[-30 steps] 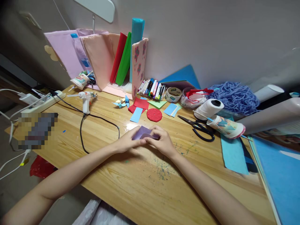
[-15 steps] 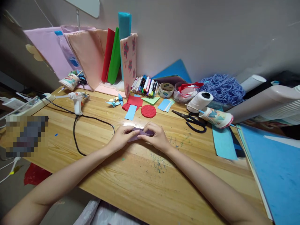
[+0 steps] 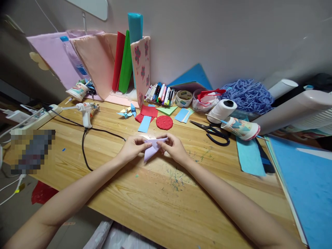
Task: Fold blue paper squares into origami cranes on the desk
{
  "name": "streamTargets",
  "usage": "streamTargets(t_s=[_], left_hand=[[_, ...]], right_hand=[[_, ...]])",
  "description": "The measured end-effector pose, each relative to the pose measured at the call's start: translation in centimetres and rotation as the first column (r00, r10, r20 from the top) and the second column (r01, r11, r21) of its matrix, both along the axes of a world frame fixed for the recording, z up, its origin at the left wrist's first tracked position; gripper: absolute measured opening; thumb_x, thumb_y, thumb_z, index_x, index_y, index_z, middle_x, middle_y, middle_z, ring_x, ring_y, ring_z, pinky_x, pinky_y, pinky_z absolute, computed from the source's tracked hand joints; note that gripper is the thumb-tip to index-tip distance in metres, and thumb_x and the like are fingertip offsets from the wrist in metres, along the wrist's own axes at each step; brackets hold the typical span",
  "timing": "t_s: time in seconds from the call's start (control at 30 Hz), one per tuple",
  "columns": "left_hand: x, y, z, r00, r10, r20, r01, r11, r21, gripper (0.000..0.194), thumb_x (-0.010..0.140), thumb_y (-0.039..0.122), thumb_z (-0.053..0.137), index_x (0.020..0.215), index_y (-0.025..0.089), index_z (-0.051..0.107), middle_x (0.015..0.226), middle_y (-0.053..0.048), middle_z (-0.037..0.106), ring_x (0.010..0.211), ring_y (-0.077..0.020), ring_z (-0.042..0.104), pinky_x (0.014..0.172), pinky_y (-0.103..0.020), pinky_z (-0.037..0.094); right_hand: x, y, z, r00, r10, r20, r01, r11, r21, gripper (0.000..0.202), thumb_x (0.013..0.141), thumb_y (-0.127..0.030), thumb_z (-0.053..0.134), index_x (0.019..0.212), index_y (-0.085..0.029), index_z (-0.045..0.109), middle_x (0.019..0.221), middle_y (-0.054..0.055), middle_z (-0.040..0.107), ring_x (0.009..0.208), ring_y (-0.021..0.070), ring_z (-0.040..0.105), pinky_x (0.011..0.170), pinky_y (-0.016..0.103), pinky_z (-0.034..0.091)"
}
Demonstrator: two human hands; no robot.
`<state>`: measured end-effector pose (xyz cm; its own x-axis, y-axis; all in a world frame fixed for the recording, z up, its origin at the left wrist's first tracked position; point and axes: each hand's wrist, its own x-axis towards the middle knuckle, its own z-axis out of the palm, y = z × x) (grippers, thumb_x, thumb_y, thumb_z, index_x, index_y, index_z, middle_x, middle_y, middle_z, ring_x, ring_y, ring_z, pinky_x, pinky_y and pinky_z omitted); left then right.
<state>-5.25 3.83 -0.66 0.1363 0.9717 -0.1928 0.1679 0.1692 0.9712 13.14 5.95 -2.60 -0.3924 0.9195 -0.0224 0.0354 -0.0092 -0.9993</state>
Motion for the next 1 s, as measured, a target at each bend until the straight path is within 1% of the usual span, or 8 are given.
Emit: streamTargets(t_s=[0.07, 0.13, 0.3, 0.4, 0.47, 0.57, 0.73, 1.0], left_hand=[[-0.04, -0.01, 0.00, 1.000, 0.003, -0.001, -0.003, 1.000, -0.026, 0.019, 0.067, 0.030, 0.068, 0.064, 0.011, 0.067, 0.061, -0.003, 0.064, 0.056, -0.0110, 0.054, 0.055, -0.021, 0.040], [-0.08, -0.08, 0.07, 1.000, -0.008, 0.000, 0.008, 0.999, -0.054, 0.018, 0.066, 0.029, 0.069, 0.067, 0.011, 0.069, 0.064, -0.003, 0.066, 0.058, -0.0115, 0.056, 0.054, -0.021, 0.041], [-0.25, -0.17, 0.51, 0.998, -0.015, 0.062, 0.027, 0.980, -0.196, 0.015, 0.065, 0.025, 0.072, 0.073, 0.012, 0.071, 0.062, -0.001, 0.065, 0.054, -0.0089, 0.055, 0.050, -0.018, 0.040], [-0.34, -0.16, 0.59, 0.992, -0.030, 0.124, 0.062, 0.963, -0.262, 0.016, 0.062, 0.020, 0.075, 0.075, 0.012, 0.071, 0.062, 0.000, 0.066, 0.054, -0.0082, 0.056, 0.052, -0.018, 0.041], [-0.33, -0.16, 0.54, 0.988, -0.019, 0.152, 0.061, 0.960, -0.273, 0.017, 0.060, 0.018, 0.077, 0.075, 0.012, 0.070, 0.063, -0.001, 0.067, 0.055, -0.0084, 0.057, 0.053, -0.018, 0.043], [-0.16, -0.22, 0.54, 0.985, 0.036, 0.168, 0.012, 0.960, -0.280, 0.016, 0.060, 0.018, 0.077, 0.073, 0.011, 0.069, 0.062, -0.001, 0.066, 0.055, -0.0087, 0.058, 0.054, -0.019, 0.044], [0.14, -0.46, 0.76, 0.986, 0.080, 0.146, -0.039, 0.964, -0.264, 0.018, 0.060, 0.022, 0.077, 0.070, 0.011, 0.067, 0.065, -0.002, 0.068, 0.057, -0.0102, 0.060, 0.053, -0.019, 0.045], [-0.15, -0.57, 0.50, 0.989, 0.004, 0.147, 0.034, 0.967, -0.253, 0.028, 0.059, 0.033, 0.078, 0.074, 0.012, 0.067, 0.071, -0.006, 0.071, 0.063, -0.0149, 0.065, 0.060, -0.024, 0.050]], right_hand=[[-0.02, 0.18, 0.25, 1.000, 0.021, 0.002, -0.021, 0.998, -0.060, 0.031, 0.071, -0.043, 0.067, 0.084, -0.017, 0.057, 0.060, -0.002, 0.058, 0.050, 0.0103, 0.054, 0.050, 0.024, 0.044], [-0.06, 0.23, 0.52, 1.000, 0.012, 0.010, -0.011, 0.997, -0.082, 0.031, 0.069, -0.042, 0.069, 0.081, -0.016, 0.058, 0.059, -0.002, 0.058, 0.049, 0.0097, 0.054, 0.049, 0.023, 0.044], [-0.19, 0.03, 0.85, 0.999, -0.017, 0.048, 0.020, 0.998, -0.057, 0.030, 0.068, -0.041, 0.071, 0.079, -0.016, 0.059, 0.060, -0.002, 0.059, 0.050, 0.0094, 0.053, 0.050, 0.023, 0.043], [-0.20, -0.02, 0.79, 0.999, -0.021, 0.047, 0.023, 0.999, -0.039, 0.029, 0.068, -0.040, 0.071, 0.077, -0.016, 0.059, 0.060, -0.002, 0.058, 0.049, 0.0085, 0.052, 0.048, 0.022, 0.042], [-0.17, 0.03, 0.71, 0.999, -0.016, 0.034, 0.018, 0.999, -0.044, 0.030, 0.068, -0.040, 0.070, 0.082, -0.016, 0.059, 0.061, -0.003, 0.057, 0.049, 0.0084, 0.052, 0.049, 0.022, 0.042], [-0.14, 0.16, 0.60, 1.000, 0.012, 0.006, -0.012, 0.996, -0.085, 0.036, 0.069, -0.042, 0.069, 0.093, -0.016, 0.059, 0.063, -0.003, 0.058, 0.051, 0.0087, 0.053, 0.051, 0.022, 0.043], [-0.27, 0.15, 0.58, 1.000, 0.012, 0.019, -0.010, 0.992, -0.129, 0.035, 0.068, -0.047, 0.069, 0.075, -0.015, 0.058, 0.058, -0.001, 0.058, 0.051, 0.0099, 0.054, 0.050, 0.023, 0.045], [-0.38, -0.04, 0.90, 0.999, -0.014, -0.035, 0.011, 0.996, -0.087, 0.034, 0.065, -0.047, 0.071, 0.074, -0.017, 0.057, 0.060, -0.003, 0.056, 0.052, 0.0100, 0.052, 0.051, 0.024, 0.045]])
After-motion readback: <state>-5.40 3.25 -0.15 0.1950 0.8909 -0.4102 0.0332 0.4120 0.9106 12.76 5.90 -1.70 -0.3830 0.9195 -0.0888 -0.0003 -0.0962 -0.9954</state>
